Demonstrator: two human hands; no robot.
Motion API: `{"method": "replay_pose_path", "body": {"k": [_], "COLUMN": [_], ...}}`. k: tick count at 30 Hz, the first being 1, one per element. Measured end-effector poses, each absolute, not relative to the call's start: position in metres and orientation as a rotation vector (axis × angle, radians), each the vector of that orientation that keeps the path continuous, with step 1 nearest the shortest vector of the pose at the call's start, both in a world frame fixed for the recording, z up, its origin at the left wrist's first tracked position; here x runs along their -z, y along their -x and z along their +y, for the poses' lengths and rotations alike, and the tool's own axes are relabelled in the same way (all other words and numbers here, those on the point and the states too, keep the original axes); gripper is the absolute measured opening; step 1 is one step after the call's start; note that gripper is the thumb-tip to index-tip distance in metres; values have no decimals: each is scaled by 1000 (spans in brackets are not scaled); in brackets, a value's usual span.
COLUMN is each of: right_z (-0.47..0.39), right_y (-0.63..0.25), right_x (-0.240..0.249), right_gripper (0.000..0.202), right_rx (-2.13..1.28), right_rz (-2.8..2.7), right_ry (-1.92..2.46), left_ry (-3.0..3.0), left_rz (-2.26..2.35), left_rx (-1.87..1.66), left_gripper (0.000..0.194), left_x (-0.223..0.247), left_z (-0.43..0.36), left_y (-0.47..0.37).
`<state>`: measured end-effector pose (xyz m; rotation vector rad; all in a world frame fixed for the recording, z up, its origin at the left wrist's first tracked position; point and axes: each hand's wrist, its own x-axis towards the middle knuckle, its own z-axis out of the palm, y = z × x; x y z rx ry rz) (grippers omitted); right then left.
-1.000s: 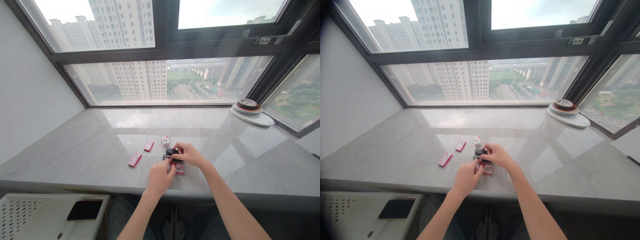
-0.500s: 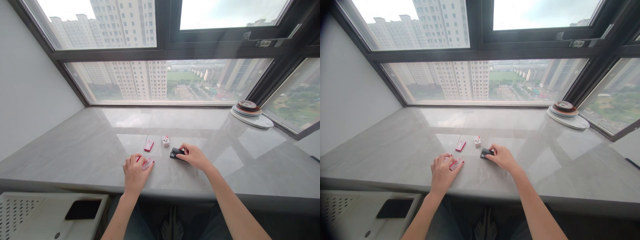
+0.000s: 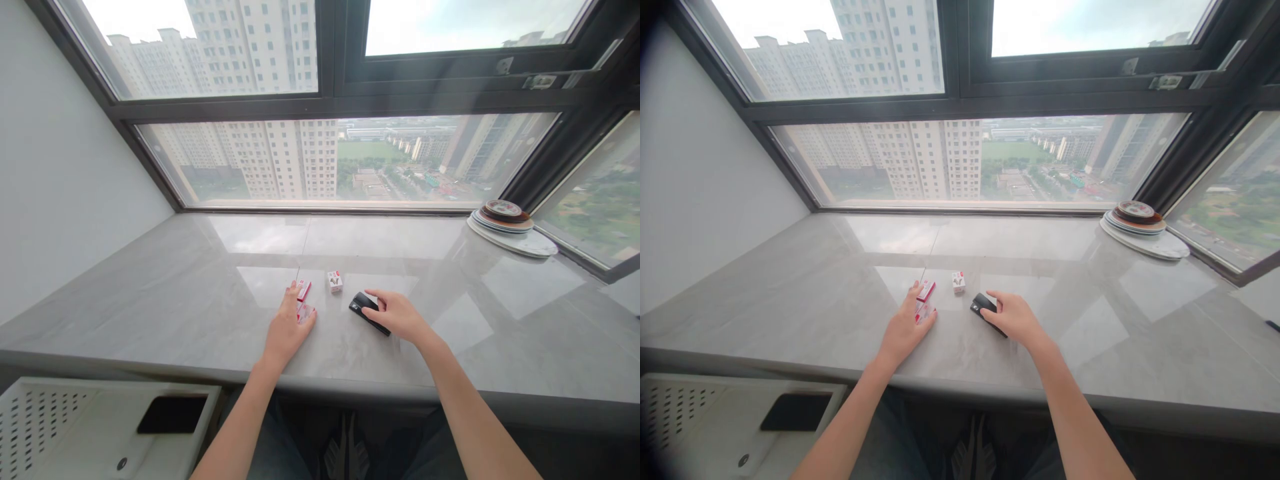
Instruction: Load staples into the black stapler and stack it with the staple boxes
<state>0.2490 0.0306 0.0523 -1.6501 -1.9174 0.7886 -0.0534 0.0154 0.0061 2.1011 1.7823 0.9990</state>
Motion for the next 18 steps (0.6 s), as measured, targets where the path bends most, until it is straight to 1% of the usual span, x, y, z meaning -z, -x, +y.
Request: {"method": "replay_pose_path", "body": {"k": [1, 4, 5, 8, 12, 15, 18], "right_z": [29, 20, 15, 1, -12, -17, -17], "right_y": [-250, -252, -251, -248, -245, -243, -233], "right_x": [-53, -51, -49, -36, -16, -9, -8], "right_gripper": [56, 44, 43, 50, 63, 76, 79], "right_rx": [-798, -825, -850, -986, -1185, -1303, -1368], "right_rz": [-1907, -1868, -1838, -1662, -1371, -1229, -1189], "right_ry": [1651, 1636, 1636, 1637, 1624, 1560, 1461], "left_ry": [-2121, -2157, -2171, -2250, -2355, -2375, -2387], "left_rz": [1775, 1771, 1758, 1698, 1693, 1721, 1724], "left_rx": [-999, -982, -973, -925, -843, -842, -853], "left_gripper": [69, 67, 66, 64, 54, 47, 43], "left_x": [-5, -1, 0, 3, 3, 1, 1], "left_z": [20, 34, 39, 50, 54, 46, 28], "left_y": [48, 30, 23, -2, -31, -37, -31]}}
